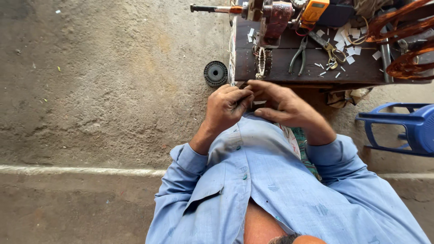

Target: The person operates a manual motor winding machine, feeding copper wire through a rotating former to create a coil. They use shears to cut the wire and adjust the winding mechanism with both hands. The person repeatedly winds, cuts, and repositions the wire to continue the process.

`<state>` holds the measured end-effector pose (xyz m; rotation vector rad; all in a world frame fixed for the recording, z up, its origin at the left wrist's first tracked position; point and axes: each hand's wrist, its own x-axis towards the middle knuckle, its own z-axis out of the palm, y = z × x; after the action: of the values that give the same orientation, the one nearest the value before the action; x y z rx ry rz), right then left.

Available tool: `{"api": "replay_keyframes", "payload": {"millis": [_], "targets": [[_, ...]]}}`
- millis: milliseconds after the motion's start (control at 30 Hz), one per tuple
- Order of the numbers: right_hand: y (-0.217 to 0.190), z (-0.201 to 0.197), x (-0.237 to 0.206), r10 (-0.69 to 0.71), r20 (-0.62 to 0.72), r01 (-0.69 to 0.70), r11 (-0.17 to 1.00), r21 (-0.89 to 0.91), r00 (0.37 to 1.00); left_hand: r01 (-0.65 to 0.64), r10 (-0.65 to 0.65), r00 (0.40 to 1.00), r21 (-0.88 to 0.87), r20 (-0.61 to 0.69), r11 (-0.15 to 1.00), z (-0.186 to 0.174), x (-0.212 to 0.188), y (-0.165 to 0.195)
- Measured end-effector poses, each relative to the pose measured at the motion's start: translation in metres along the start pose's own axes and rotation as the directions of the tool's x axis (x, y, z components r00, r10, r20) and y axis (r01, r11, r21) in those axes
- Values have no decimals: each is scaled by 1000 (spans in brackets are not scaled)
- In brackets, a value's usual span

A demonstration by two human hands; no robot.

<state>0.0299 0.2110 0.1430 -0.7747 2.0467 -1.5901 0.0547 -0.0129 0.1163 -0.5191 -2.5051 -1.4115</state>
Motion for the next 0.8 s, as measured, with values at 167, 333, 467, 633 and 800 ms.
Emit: {"api": "replay_keyframes", "payload": {"millis": [167, 333, 467, 633, 800], "targets": [[1, 12, 15, 190, -88, -145, 918, 370, 978, -54, 54, 998, 41, -15, 998, -19, 12, 13], [-4, -9, 15, 33, -237, -35, 999, -2, 971, -67, 74, 995, 86, -72, 994, -37, 36, 21], [-7, -41, 14, -150, -361, 71, 972, -223, 920, -274, 221, 934, -169, -281, 947, -51, 79, 30], [-6, -75, 12, -47, -520, 27, 999, -46, 853, -221, 227, 973, -377, -29, 899, -67, 139, 28], [-3, -99, 14, -21, -630, 53, 998, 32, 776, -181, 360, 924, -679, 131, 712, -54, 138, 1]]}}
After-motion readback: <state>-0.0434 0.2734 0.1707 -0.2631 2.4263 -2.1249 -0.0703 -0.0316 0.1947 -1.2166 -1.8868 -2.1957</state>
